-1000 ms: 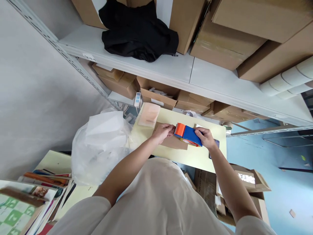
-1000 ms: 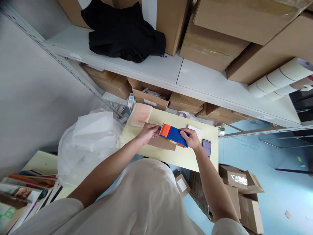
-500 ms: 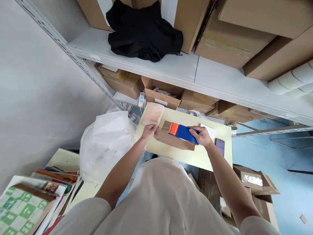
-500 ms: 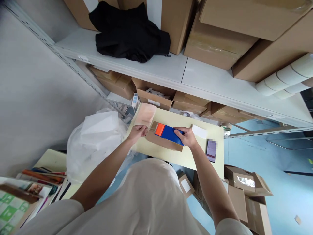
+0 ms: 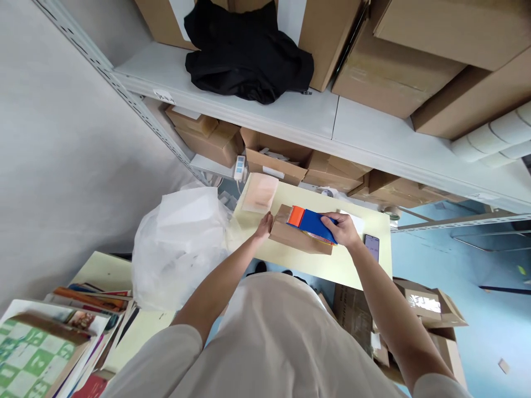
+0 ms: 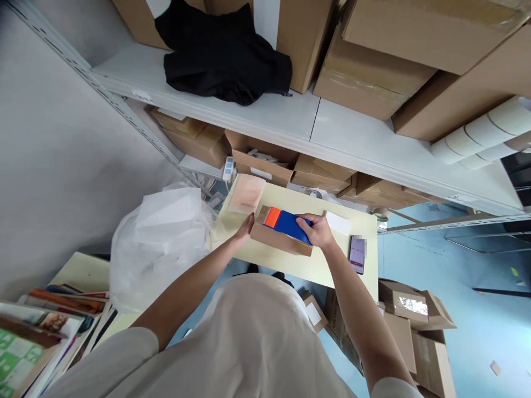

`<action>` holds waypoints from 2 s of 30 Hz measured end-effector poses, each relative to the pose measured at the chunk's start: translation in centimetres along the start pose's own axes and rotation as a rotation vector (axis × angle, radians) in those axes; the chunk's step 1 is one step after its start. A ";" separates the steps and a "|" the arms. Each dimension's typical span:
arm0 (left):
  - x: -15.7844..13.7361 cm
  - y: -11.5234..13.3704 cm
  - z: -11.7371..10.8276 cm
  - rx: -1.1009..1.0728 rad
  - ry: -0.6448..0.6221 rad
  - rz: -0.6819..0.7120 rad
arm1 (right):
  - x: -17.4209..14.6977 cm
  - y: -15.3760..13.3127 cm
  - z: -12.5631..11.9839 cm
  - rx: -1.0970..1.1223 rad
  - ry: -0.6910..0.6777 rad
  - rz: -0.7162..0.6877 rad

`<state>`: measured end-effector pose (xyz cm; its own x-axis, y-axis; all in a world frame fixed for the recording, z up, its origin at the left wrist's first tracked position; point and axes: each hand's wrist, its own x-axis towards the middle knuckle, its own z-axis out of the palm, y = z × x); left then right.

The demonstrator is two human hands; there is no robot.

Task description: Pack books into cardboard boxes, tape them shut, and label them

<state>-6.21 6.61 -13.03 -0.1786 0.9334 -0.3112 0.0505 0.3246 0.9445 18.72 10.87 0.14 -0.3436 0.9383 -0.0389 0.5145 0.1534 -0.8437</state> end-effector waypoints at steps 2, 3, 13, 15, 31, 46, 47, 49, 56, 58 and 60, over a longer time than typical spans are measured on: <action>-0.3 0.6 -1.0 0.066 -0.078 0.125 | 0.0 -0.1 0.1 -0.001 -0.015 -0.007; -0.3 1.0 -1.6 0.150 -0.151 0.248 | 0.0 -0.2 0.1 -0.001 -0.022 -0.010; 1.5 5.5 -1.8 0.938 -0.528 0.692 | 0.4 -2.5 -0.6 -0.133 -0.078 -0.005; 1.3 5.8 -1.8 0.982 -0.520 0.684 | 0.0 -2.4 -1.8 -0.178 -0.070 0.019; -0.7 8.5 -1.2 1.340 -0.497 0.735 | -5.7 12.1 -9.7 -0.105 -0.059 0.316; -3.8 8.7 12.6 1.347 -0.557 0.732 | -6.6 15.2 -9.1 -0.212 -0.156 0.107; -3.8 8.7 12.5 1.343 -0.557 0.724 | -7.0 15.7 -9.9 -0.239 -0.169 0.104; -3.9 8.8 12.5 1.333 -0.562 0.713 | -7.6 16.3 -11.4 -0.333 -0.200 0.114; -4.4 9.4 14.6 1.404 -0.629 0.719 | -4.2 10.0 -9.1 -0.808 -0.248 0.340; -4.6 9.3 15.3 1.458 -0.590 0.685 | -3.1 8.1 -7.1 -0.817 -0.257 0.350; -4.9 9.1 15.8 1.485 -0.551 0.657 | -2.9 7.5 -5.9 -0.795 -0.315 0.353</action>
<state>10.62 7.45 -4.53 0.5610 0.7928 -0.2383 0.8270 -0.5497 0.1178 28.20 11.08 -2.92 -0.2025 0.8613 -0.4661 0.9778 0.1519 -0.1440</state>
